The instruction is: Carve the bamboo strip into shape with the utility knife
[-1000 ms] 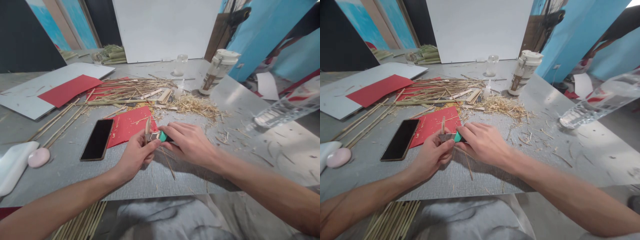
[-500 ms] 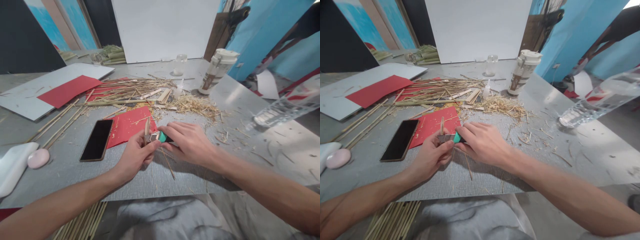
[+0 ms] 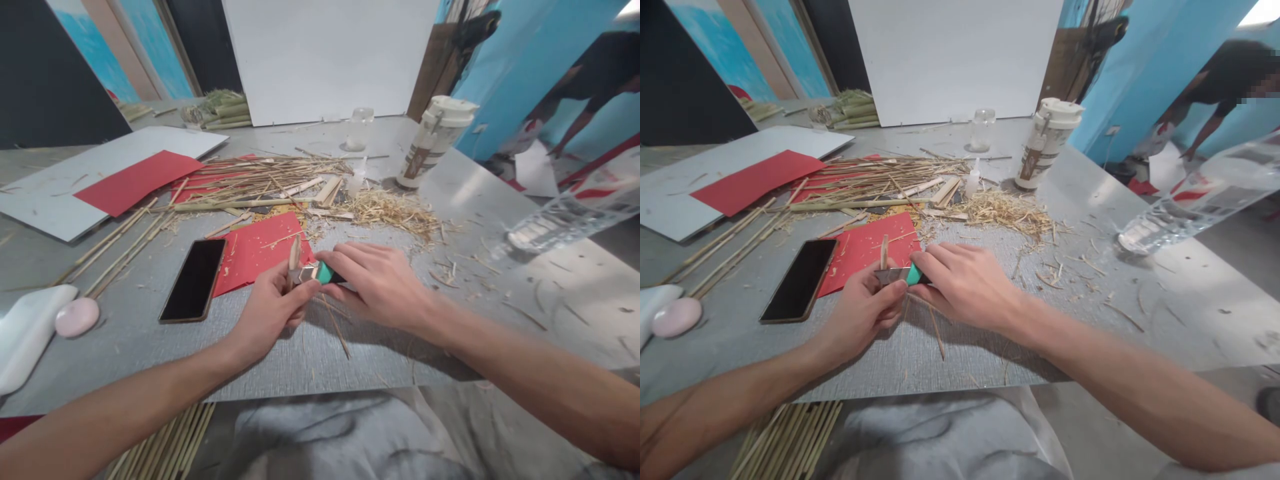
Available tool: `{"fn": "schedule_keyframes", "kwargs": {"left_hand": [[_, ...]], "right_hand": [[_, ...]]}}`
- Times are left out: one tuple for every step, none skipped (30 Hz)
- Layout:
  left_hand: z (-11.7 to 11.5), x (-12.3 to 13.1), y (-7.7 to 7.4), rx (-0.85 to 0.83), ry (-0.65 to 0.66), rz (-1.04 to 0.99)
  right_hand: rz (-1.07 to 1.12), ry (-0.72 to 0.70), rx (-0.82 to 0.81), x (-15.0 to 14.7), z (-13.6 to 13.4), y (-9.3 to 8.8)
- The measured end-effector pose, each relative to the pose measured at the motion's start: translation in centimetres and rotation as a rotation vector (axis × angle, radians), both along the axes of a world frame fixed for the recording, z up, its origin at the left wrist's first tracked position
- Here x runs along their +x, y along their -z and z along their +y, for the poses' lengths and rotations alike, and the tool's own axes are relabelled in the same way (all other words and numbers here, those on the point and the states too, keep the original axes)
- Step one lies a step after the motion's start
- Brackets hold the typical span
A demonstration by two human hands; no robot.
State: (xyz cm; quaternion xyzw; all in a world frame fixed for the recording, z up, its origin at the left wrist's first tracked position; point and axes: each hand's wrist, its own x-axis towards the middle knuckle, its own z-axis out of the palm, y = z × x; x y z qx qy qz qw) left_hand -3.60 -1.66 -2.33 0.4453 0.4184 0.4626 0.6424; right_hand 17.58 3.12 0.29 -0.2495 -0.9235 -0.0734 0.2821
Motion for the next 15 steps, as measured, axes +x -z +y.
{"fn": "schedule_keyframes", "kwargs": {"left_hand": [[-0.04, -0.08, 0.03, 0.013, -0.005, 0.038], [-0.09, -0.13, 0.04, 0.024, -0.012, 0.071], [-0.14, -0.15, 0.03, 0.032, -0.019, 0.095], [-0.18, -0.12, 0.01, 0.034, -0.026, 0.105], [-0.21, -0.06, -0.02, 0.03, -0.033, 0.103], [-0.23, 0.04, -0.03, 0.024, -0.04, 0.091], [-0.24, 0.14, -0.03, 0.015, -0.048, 0.074], [-0.24, 0.25, -0.02, 0.006, -0.056, 0.058], [-0.24, 0.34, 0.01, -0.003, -0.064, 0.043], [-0.24, 0.41, 0.05, -0.009, -0.069, 0.031], [-0.23, 0.45, 0.08, -0.013, -0.067, 0.022], [-0.23, 0.46, 0.1, -0.014, -0.058, 0.009], [-0.22, 0.45, 0.11, -0.014, -0.04, -0.01], [-0.2, 0.43, 0.1, -0.006, -0.017, -0.039], [-0.18, 0.4, 0.07, 0.009, 0.005, -0.074]], "right_hand": [[-0.003, -0.002, 0.008, 0.0, -0.01, -0.02], [-0.008, 0.0, 0.016, 0.0, -0.03, -0.04], [-0.013, 0.006, 0.023, -0.01, -0.06, -0.06], [-0.018, 0.015, 0.031, -0.03, -0.1, -0.07], [-0.024, 0.028, 0.039, -0.05, -0.14, -0.07], [-0.03, 0.041, 0.046, -0.08, -0.2, -0.06], [-0.035, 0.052, 0.054, -0.12, -0.26, -0.04], [-0.037, 0.061, 0.063, -0.16, -0.32, -0.01], [-0.038, 0.068, 0.071, -0.2, -0.38, 0.02], [-0.037, 0.074, 0.076, -0.25, -0.44, 0.05], [-0.034, 0.079, 0.078, -0.29, -0.49, 0.09], [-0.03, 0.083, 0.075, -0.33, -0.54, 0.11], [-0.025, 0.088, 0.066, -0.36, -0.57, 0.13], [-0.019, 0.091, 0.055, -0.38, -0.58, 0.14], [-0.013, 0.09, 0.044, -0.4, -0.58, 0.14]]}}
